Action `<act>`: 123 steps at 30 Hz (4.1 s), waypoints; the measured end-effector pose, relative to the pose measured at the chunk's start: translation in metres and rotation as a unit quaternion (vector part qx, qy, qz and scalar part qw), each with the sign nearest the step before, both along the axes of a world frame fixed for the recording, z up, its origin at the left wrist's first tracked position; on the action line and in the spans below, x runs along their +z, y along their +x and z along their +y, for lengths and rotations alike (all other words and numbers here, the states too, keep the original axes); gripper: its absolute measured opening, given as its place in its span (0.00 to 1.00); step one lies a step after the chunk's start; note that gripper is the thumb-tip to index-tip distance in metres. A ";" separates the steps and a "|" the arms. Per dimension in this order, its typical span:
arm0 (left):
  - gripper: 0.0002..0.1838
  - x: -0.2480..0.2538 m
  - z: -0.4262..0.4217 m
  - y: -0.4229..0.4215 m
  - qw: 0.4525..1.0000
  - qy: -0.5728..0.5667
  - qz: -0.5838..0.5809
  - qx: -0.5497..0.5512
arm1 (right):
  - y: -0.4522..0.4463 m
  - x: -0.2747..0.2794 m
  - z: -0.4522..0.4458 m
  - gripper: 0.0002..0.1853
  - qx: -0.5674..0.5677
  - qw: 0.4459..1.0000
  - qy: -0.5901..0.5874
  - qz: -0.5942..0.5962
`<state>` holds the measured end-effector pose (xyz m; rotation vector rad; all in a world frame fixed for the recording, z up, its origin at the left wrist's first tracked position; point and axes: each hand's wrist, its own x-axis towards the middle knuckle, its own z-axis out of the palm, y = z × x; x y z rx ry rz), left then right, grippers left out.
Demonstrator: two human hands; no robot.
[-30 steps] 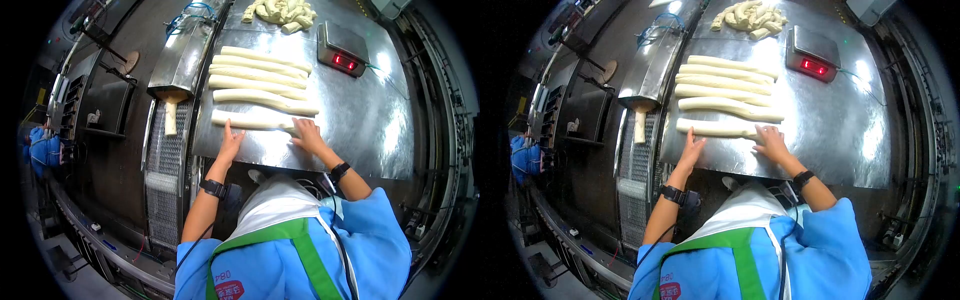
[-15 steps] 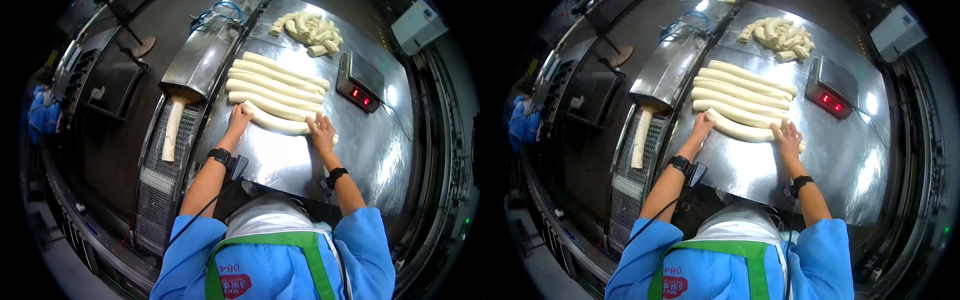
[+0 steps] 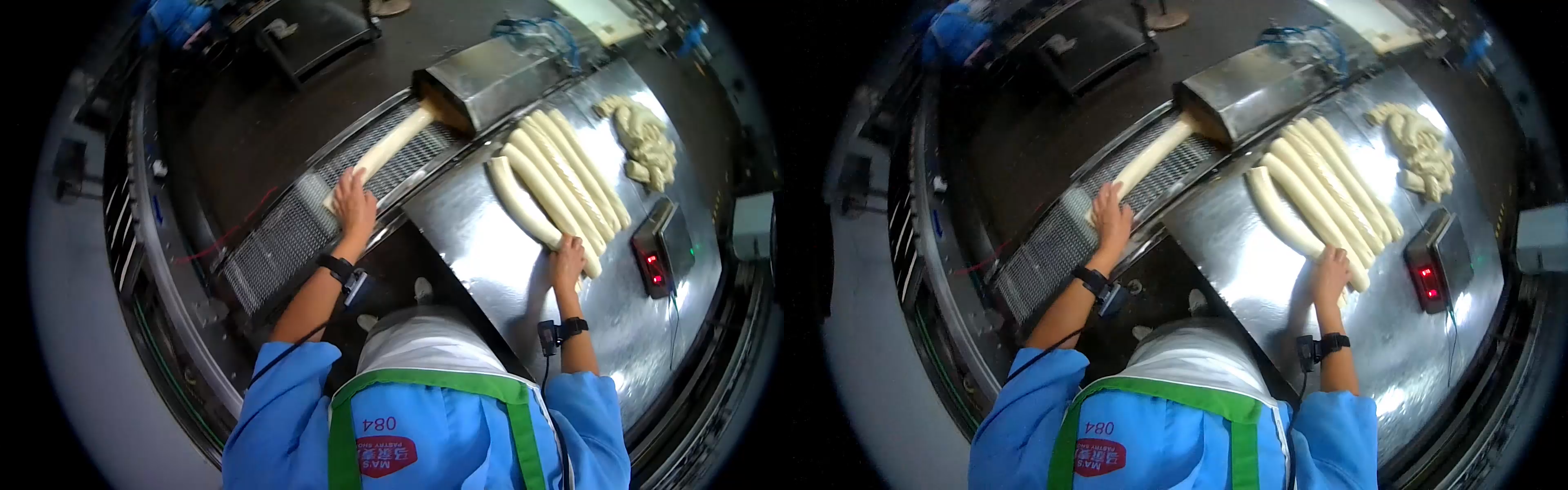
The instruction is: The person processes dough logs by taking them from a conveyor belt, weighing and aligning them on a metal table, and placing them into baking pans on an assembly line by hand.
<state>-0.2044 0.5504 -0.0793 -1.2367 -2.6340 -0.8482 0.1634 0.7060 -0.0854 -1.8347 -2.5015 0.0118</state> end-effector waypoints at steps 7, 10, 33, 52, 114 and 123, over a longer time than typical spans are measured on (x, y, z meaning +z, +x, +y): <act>0.21 -0.020 -0.063 -0.065 0.980 -0.131 -0.135 0.071 | 0.008 -0.007 -0.009 0.31 0.080 0.997 0.015 -0.008; 0.22 -0.012 -0.071 -0.064 0.975 -0.162 -0.141 0.064 | 0.012 0.001 -0.006 0.25 0.099 0.992 0.073 -0.016; 0.23 0.015 -0.050 -0.003 0.751 0.078 -0.655 -0.037 | 0.035 -0.008 0.014 0.25 0.083 0.996 0.000 0.041; 0.27 0.039 0.069 0.114 0.785 -0.169 -0.409 -0.434 | 0.032 0.044 -0.017 0.25 0.105 0.992 -0.038 0.058; 0.32 0.096 -0.086 -0.137 0.625 0.147 -0.765 -0.050 | -0.061 0.033 0.018 0.34 0.065 0.983 -0.151 -0.077; 0.30 0.141 -0.152 -0.168 0.638 0.366 -0.678 0.000 | -0.043 -0.024 0.057 0.37 0.062 0.951 -0.244 -0.180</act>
